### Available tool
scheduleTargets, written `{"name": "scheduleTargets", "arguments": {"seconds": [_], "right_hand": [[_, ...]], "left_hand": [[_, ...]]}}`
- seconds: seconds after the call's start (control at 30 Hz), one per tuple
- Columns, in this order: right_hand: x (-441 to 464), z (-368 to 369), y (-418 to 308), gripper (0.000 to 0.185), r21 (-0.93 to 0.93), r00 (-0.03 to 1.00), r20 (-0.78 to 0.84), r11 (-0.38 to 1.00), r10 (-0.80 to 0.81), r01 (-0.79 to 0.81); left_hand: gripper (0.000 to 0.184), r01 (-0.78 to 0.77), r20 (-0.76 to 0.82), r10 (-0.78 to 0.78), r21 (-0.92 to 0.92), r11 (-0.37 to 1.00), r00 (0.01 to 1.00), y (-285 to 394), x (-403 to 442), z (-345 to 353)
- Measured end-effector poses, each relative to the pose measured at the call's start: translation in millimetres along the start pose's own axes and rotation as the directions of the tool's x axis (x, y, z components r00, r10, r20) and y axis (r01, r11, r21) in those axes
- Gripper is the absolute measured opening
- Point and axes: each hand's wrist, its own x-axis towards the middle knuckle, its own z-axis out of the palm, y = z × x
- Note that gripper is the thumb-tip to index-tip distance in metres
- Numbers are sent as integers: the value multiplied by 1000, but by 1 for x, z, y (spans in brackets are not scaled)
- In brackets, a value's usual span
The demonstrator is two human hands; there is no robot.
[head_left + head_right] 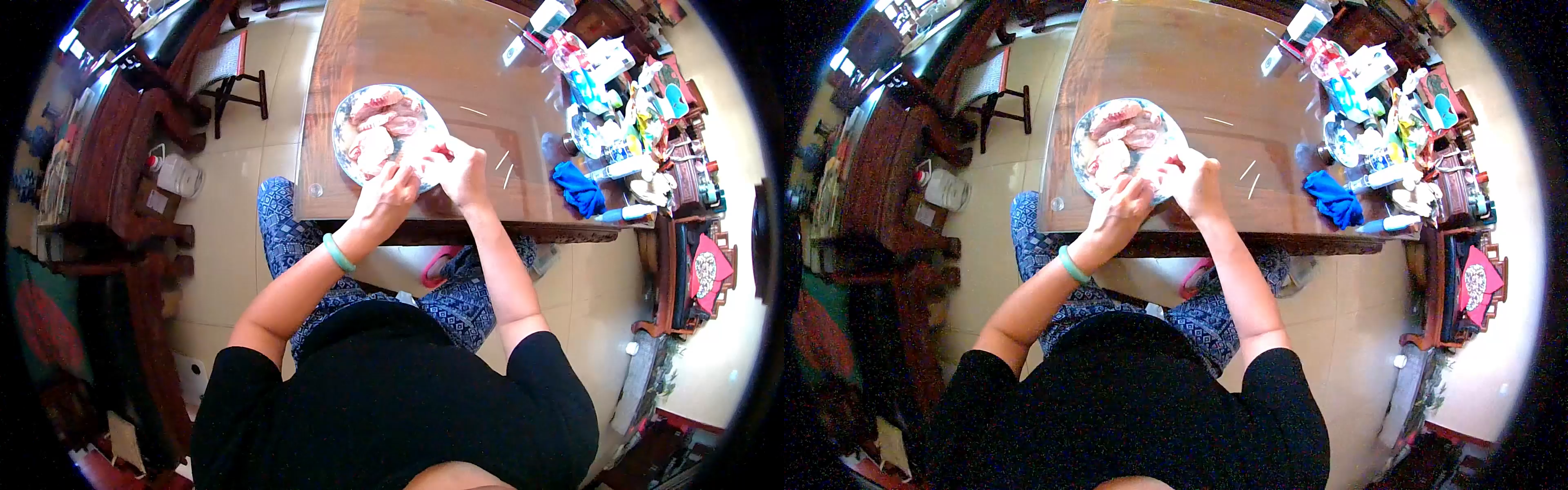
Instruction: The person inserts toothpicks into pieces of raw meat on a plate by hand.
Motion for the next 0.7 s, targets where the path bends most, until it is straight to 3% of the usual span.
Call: {"name": "scheduleTargets", "arguments": {"seconds": [0.17,0.23,0.27,0.37,0.4,0.5,0.53,0.57,0.67,0.7], "right_hand": [[5,-2,-2,10,130,988,-53,982,147,-139],[2,0,-1,11,-34,999,7,999,-42,42],[-6,13,8,11,104,998,37,993,53,-56],[5,0,1,12,48,998,-15,997,68,-67],[8,-3,-4,12,176,981,-9,966,196,-191],[8,0,0,12,61,998,18,996,56,-57],[1,11,5,11,42,995,66,996,80,-83],[-1,14,7,11,108,994,63,990,84,-90],[7,5,1,11,73,996,20,994,85,-87],[9,4,-1,11,174,993,10,977,119,-119]], "left_hand": [[23,-23,20,23,32,999,1000,-3,1,-2],[23,-34,6,34,42,999,999,-1,0,-3],[23,-17,25,17,-6,1000,1000,-2,0,-2],[24,-3,22,4,-30,1000,1000,-2,1,-2],[23,-21,5,21,-14,1000,1000,-2,0,-3],[22,-9,23,9,-26,1000,1000,-2,0,0],[22,-13,22,14,-27,1000,1000,-2,0,1],[26,-1,17,1,-35,999,1000,-2,-1,3],[31,28,5,-28,-67,997,1000,-5,-2,3],[32,26,-3,-27,-98,995,1000,-6,-2,3]]}}
